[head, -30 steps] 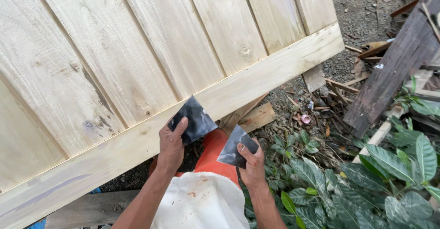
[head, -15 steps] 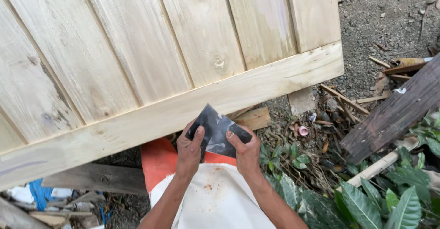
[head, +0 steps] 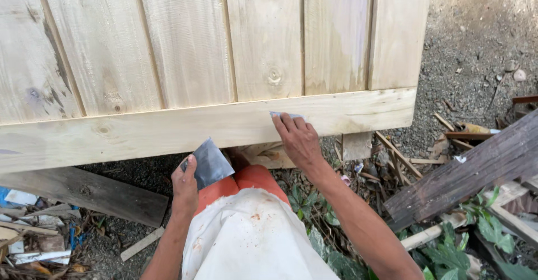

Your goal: The person sands the surface of a wooden structure using a sanding block. They move the block back and forth along the wood grain, smoothing the surface of the planks and the frame.

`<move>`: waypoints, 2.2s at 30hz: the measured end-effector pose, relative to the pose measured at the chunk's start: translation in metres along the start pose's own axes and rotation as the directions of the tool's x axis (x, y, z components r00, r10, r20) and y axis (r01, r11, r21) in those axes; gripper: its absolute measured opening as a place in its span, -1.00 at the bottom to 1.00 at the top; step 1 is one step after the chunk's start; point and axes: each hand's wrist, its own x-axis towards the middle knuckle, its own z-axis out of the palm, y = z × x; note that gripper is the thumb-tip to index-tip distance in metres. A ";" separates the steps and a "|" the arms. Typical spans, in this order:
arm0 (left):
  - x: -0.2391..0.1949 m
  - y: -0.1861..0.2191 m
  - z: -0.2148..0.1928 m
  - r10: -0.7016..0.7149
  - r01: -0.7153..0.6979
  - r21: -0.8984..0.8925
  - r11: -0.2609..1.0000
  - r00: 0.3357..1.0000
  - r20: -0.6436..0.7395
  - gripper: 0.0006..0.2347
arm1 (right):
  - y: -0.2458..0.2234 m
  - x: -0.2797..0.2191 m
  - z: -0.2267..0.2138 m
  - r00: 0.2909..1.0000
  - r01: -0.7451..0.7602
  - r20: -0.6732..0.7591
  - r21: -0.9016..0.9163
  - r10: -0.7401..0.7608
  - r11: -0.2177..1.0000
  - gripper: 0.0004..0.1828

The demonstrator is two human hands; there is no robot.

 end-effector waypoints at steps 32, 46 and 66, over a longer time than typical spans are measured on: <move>-0.009 0.008 0.059 -0.152 0.219 -0.393 0.893 0.969 0.193 -0.67 | -0.040 0.014 -0.005 0.982 -0.151 0.170 0.410 0.087 0.899 -0.53; -0.006 0.050 0.128 0.111 -0.030 -0.333 0.942 0.967 0.229 -0.70 | -0.016 -0.066 -0.030 0.733 -0.667 0.522 0.424 0.436 0.613 -0.58; -0.021 0.026 0.138 -0.005 -0.090 0.241 0.966 0.931 0.364 -0.66 | 0.044 -0.082 -0.031 0.698 -0.570 0.055 0.647 0.714 0.506 -0.62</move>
